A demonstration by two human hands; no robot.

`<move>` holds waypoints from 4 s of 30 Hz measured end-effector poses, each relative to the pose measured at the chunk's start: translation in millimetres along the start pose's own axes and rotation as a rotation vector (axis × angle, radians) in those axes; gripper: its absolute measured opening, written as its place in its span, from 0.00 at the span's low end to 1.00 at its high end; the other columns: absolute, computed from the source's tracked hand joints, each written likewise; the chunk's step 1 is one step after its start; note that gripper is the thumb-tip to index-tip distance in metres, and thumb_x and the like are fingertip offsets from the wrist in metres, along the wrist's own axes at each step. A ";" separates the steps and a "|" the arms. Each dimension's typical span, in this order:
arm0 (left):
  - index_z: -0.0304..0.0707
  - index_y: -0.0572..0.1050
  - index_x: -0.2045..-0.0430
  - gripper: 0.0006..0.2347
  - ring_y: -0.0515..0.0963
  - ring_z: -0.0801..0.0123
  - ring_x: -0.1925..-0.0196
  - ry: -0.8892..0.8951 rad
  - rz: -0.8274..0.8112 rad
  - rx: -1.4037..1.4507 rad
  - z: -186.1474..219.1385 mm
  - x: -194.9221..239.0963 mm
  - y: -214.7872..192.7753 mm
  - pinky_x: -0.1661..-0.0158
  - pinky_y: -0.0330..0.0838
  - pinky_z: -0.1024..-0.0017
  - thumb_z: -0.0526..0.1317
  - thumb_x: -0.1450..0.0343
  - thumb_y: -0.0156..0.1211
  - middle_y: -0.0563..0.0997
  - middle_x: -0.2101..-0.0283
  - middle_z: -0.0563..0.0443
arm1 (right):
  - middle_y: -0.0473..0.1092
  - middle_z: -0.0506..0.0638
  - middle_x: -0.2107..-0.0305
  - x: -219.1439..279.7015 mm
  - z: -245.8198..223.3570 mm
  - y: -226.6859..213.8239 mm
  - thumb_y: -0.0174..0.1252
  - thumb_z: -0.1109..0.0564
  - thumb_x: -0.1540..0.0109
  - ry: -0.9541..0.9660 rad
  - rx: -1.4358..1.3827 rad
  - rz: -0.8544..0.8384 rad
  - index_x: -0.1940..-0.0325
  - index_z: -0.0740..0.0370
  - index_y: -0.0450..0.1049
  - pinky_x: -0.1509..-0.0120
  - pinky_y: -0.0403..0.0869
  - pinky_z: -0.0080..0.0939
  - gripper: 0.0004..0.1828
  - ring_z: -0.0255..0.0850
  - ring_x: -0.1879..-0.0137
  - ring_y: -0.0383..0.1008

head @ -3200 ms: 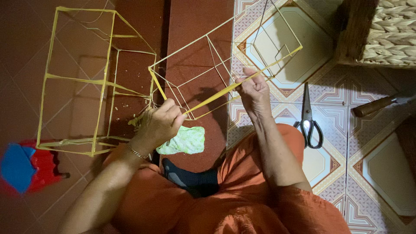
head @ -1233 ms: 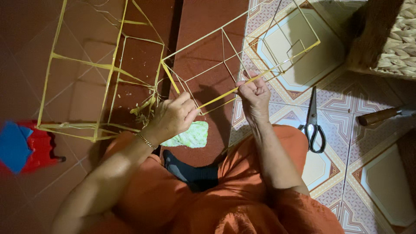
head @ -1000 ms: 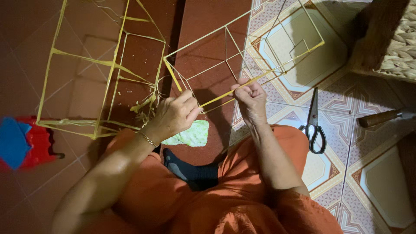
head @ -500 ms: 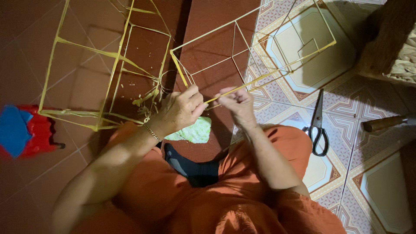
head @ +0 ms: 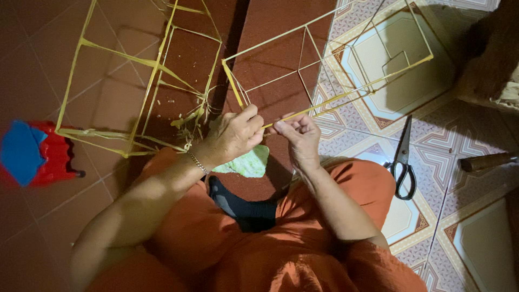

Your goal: The person sits on the floor and weaves a yellow strip around the frame of a small basket. They use their hands to thread the strip through the frame and occasionally use scissors to trim the strip.

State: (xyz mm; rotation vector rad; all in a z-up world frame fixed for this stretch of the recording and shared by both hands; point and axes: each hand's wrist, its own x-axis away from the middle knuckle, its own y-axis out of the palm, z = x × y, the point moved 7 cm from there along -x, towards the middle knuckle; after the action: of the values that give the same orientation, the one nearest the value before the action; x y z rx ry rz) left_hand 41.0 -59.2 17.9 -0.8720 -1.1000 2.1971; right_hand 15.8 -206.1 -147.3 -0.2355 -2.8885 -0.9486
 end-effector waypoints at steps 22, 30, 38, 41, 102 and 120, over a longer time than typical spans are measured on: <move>0.32 0.69 0.76 0.07 0.80 0.54 0.74 0.020 -0.030 -0.013 2.4 4.0 10.5 0.74 0.75 0.59 0.30 0.30 0.61 0.67 0.70 0.43 | 0.78 0.65 0.60 -12.6 -33.7 9.3 0.45 0.49 0.24 0.019 -0.120 -0.046 0.44 0.70 0.70 0.41 0.76 0.52 0.19 0.53 0.52 0.80; 0.31 0.69 0.75 0.06 0.81 0.55 0.74 -0.001 -0.049 0.038 1.4 2.9 13.6 0.75 0.74 0.60 0.28 0.29 0.61 0.68 0.68 0.43 | 0.77 0.64 0.55 -25.8 -48.2 5.2 0.49 0.50 0.27 0.022 -0.146 -0.068 0.38 0.73 0.69 0.38 0.75 0.51 0.23 0.53 0.51 0.80; 0.30 0.70 0.75 0.08 0.80 0.56 0.76 -0.067 -0.166 0.042 -1.7 4.7 29.9 0.77 0.75 0.61 0.32 0.28 0.62 0.68 0.66 0.43 | 0.73 0.56 0.74 -35.5 -62.8 -3.7 0.45 0.47 0.24 -0.056 -0.112 -0.095 0.34 0.69 0.69 0.40 0.77 0.57 0.24 0.50 0.64 0.78; 0.32 0.69 0.76 0.07 0.80 0.54 0.72 0.011 -0.107 0.019 9.4 7.7 27.1 0.74 0.76 0.61 0.31 0.30 0.61 0.67 0.65 0.42 | 0.67 0.51 0.84 -39.1 -68.7 -2.1 0.39 0.41 0.23 -0.074 -0.085 -0.138 0.32 0.65 0.69 0.42 0.77 0.58 0.29 0.49 0.71 0.75; 0.29 0.71 0.74 0.03 0.82 0.46 0.64 -0.074 0.056 -0.009 -24.2 -5.3 42.7 0.63 0.77 0.54 0.24 0.32 0.57 0.71 0.61 0.37 | 0.75 0.63 0.69 141.5 -113.1 -327.3 0.67 0.49 0.38 -0.216 1.671 0.649 0.57 0.64 0.80 0.55 0.73 0.54 0.16 0.54 0.61 0.76; 0.32 0.76 0.62 0.11 0.80 0.74 0.76 -0.691 0.049 0.517 -93.6 15.4 72.7 0.74 0.72 0.71 0.37 0.35 0.67 0.82 0.75 0.50 | 0.78 0.66 0.63 106.4 -107.4 -337.7 0.66 0.38 0.40 0.245 1.924 0.480 0.44 0.61 0.72 0.47 0.74 0.60 0.30 0.63 0.52 0.78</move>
State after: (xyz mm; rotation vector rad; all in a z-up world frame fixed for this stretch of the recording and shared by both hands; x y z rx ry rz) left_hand 88.0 -41.0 -90.5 0.1022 -0.7024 2.7186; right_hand -143.7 -526.0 -243.0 -0.4455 -2.0264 1.6340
